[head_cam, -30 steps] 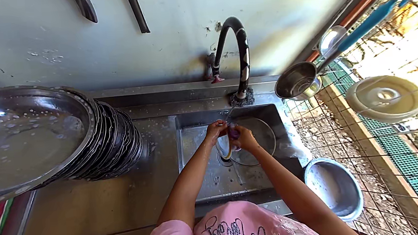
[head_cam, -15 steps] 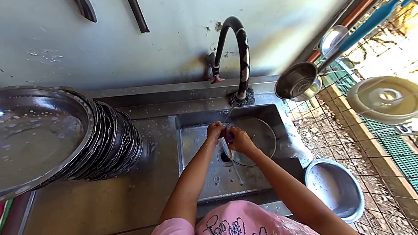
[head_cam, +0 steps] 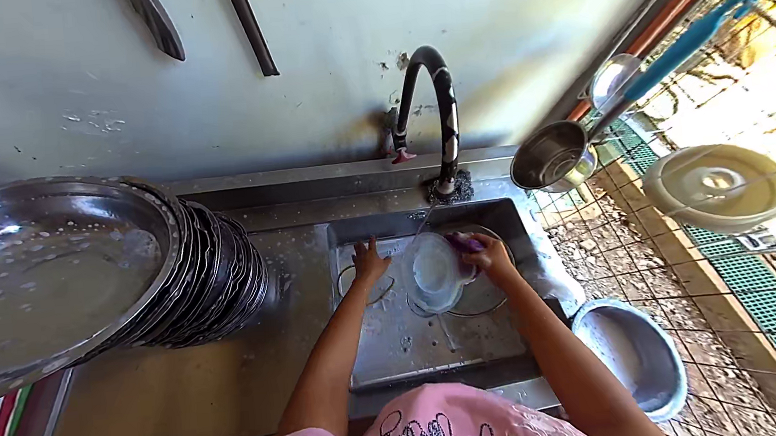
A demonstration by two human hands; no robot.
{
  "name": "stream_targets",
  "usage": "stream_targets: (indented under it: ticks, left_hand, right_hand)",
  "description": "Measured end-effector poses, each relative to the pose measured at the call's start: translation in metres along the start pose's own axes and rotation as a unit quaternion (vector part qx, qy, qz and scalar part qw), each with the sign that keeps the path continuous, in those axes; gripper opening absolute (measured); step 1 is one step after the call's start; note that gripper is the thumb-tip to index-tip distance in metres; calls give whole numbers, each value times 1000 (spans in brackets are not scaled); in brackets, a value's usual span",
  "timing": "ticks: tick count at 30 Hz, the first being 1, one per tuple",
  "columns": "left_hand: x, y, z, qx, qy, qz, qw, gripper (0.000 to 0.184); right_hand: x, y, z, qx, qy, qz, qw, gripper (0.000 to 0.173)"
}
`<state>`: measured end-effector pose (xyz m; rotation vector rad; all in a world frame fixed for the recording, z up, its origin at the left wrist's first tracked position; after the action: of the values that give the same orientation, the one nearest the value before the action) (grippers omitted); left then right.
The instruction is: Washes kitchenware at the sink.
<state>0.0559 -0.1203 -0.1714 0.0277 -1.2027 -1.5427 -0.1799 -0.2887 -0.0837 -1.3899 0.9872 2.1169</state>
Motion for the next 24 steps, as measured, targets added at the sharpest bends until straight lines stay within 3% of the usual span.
stream_targets:
  ticks: [2,3,6,8,10,13,17,19,21,24]
  left_hand:
    - [-5,-6,8,-36,-14,151,988,78]
    - [-2,-10,17,-84,-5,262,961,69]
    - [16,-21,44,-167,10,546,821,44]
    - [25,-21,53,-175,-10,632,755,48]
    - [37,-13,62,-150,-9,640,754,50]
    - [49,1,73,-116,-20,648,752,45]
    - [52,18,81,-89,-69,720,685,45]
    - [54,25,86,-85,-70,731,674,46]
    - [57,26,90,-70,-60,713,695,46]
    - [67,17,88,-25,-34,682,730,47]
  right_hand:
    - [1,13,1,0,27,-93,995,43]
    - [3,19,1,-5,34,-150,988,41]
    - [5,29,-3,-15,36,-272,961,33]
    - [7,37,-6,43,27,-236,971,29]
    - [3,47,-9,120,43,-91,988,41]
    - [-17,49,-2,187,92,70,975,48]
    - [-55,29,19,281,197,156,926,41]
    - [-69,19,26,295,221,162,916,42]
    - [-76,5,26,230,185,105,950,46]
    - [-63,-55,31,45,126,-71,989,54]
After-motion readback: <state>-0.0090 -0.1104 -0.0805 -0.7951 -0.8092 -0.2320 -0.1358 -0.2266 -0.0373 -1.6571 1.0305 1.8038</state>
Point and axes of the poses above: each hand's wrist, its own z-axis away from the middle knuckle, its own y-axis out of the back of the hand, x = y × z, the point moved 3 cm from there along -z, towards the middle knuckle, and after that the axes turned 3 degrees about -z, right-handed, at the moved point
